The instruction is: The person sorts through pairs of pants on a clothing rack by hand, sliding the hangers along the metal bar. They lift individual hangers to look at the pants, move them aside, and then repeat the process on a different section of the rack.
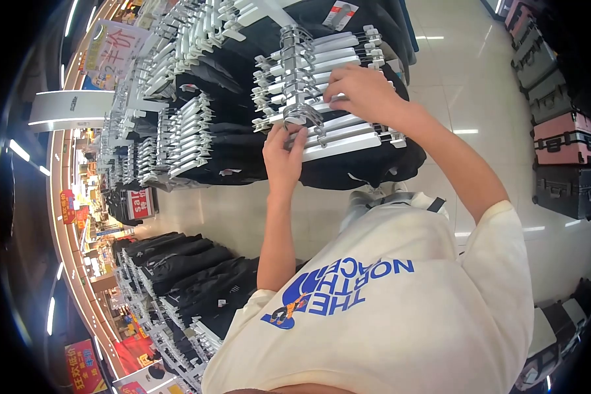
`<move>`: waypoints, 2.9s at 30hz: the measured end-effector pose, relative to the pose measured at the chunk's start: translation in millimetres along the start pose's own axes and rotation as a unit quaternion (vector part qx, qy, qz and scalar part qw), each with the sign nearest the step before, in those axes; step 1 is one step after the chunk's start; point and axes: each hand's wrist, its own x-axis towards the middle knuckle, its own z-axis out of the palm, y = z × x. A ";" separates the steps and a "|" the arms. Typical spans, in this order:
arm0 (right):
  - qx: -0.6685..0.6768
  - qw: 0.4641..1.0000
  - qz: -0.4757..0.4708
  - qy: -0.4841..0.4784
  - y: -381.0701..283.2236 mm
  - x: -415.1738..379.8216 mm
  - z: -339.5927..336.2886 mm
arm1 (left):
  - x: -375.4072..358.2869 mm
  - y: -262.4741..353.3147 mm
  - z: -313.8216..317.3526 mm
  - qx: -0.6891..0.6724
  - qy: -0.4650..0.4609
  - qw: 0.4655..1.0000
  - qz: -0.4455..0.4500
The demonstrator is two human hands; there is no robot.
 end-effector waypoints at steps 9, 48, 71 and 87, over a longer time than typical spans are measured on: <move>-0.032 0.997 -0.059 -0.027 -8.2 -21.0 -21.2 | -1.1 0.6 7.9 -0.020 0.063 0.998 -0.004; 0.033 0.999 0.014 0.008 -37.8 -50.1 -12.2 | -60.5 12.4 13.1 0.116 0.100 0.986 0.060; -0.159 0.958 -0.047 0.233 -88.1 -94.6 49.2 | -166.4 -80.8 -5.7 0.156 -0.166 0.974 -0.001; 0.158 0.974 -0.164 0.023 -226.0 1.0 177.3 | -323.3 -192.3 -105.7 0.016 -0.035 0.937 -0.348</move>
